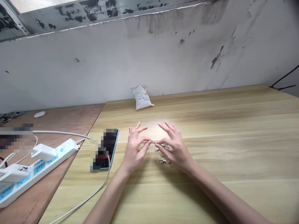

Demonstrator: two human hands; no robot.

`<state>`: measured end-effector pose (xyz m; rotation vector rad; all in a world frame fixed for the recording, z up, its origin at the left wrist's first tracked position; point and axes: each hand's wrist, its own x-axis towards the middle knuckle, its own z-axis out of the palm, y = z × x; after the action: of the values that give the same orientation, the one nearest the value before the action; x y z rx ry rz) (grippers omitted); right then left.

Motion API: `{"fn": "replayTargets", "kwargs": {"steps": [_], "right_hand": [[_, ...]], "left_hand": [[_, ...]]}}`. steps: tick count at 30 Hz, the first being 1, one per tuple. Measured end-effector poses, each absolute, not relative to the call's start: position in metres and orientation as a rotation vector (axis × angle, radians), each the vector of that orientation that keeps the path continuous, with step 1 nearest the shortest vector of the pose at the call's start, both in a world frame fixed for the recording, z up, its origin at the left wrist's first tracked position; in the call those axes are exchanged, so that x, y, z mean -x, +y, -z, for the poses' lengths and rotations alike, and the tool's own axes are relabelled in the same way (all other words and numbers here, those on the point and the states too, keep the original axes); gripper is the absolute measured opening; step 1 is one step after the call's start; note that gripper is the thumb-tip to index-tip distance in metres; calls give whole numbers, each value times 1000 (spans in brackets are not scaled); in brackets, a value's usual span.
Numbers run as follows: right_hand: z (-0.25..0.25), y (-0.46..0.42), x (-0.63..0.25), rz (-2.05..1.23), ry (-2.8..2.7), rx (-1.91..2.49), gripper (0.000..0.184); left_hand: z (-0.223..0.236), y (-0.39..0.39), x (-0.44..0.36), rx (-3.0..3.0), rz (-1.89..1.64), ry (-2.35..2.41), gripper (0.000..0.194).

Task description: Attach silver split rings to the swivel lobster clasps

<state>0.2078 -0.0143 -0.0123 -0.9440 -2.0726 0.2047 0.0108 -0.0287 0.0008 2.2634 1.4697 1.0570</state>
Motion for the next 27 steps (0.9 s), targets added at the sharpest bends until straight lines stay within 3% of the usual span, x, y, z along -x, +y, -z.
{"fn": "replayTargets", "kwargs": {"steps": [15, 27], "right_hand": [[9, -17, -204, 83, -2125, 899, 13], [10, -21, -199, -101, -2067, 973, 15]], "left_hand": [[-4, -30, -9, -2200, -1104, 1568, 12], [-6, -32, -13, -2211, -1070, 1503, 13]]}}
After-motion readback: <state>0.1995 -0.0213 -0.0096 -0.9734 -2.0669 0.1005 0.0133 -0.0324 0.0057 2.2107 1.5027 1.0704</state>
